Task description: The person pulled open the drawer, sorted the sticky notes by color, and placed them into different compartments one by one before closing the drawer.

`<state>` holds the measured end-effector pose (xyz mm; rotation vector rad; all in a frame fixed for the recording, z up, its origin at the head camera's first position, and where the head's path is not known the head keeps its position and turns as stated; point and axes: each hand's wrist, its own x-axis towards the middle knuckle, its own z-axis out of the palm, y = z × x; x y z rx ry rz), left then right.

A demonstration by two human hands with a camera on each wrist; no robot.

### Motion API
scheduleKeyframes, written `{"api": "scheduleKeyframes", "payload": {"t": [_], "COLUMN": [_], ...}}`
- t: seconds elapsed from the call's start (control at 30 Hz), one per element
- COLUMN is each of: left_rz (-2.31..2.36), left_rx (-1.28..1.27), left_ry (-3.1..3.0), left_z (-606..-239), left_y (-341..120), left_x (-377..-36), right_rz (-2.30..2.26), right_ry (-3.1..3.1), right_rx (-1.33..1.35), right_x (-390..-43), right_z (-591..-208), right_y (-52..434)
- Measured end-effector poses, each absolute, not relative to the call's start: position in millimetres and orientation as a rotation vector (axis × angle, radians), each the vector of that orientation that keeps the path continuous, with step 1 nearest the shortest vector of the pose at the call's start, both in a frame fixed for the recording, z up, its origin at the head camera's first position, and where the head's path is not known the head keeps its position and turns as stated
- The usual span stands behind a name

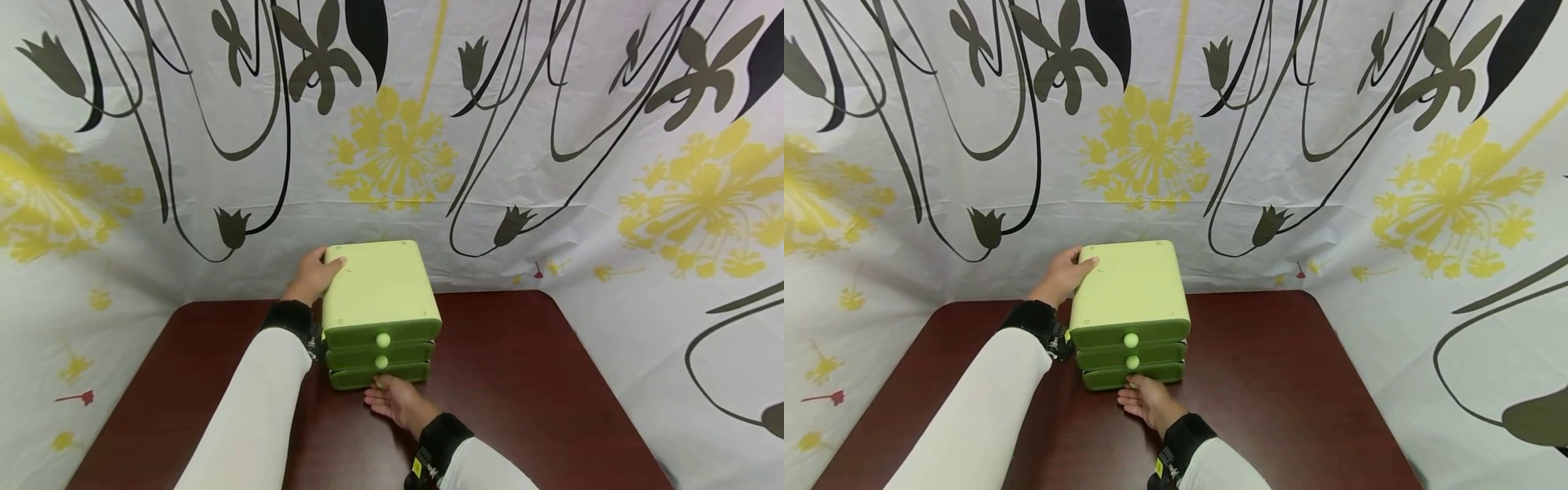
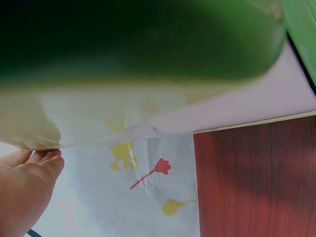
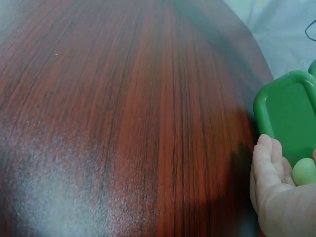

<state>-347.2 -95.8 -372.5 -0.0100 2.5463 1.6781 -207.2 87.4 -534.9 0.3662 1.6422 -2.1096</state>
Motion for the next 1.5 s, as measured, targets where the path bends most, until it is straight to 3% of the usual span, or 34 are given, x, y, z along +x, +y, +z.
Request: {"api": "scheduleKeyframes", "payload": {"t": [0.83,1.5], "left_rz": [1.686,1.57], "left_rx": [-0.004,-0.016], "left_ry": [2.539,2.599], "left_z": [-377,-373], "left_y": [-90,-86], "left_x": [-352,-353], "right_rz": [-2.08,-1.884], "right_ry": [1.676,1.738], "right_rx": [0.351,0.241], "right_x": [-215,-199], "right_z": [-541,-540], "right_y": [91,114]}}
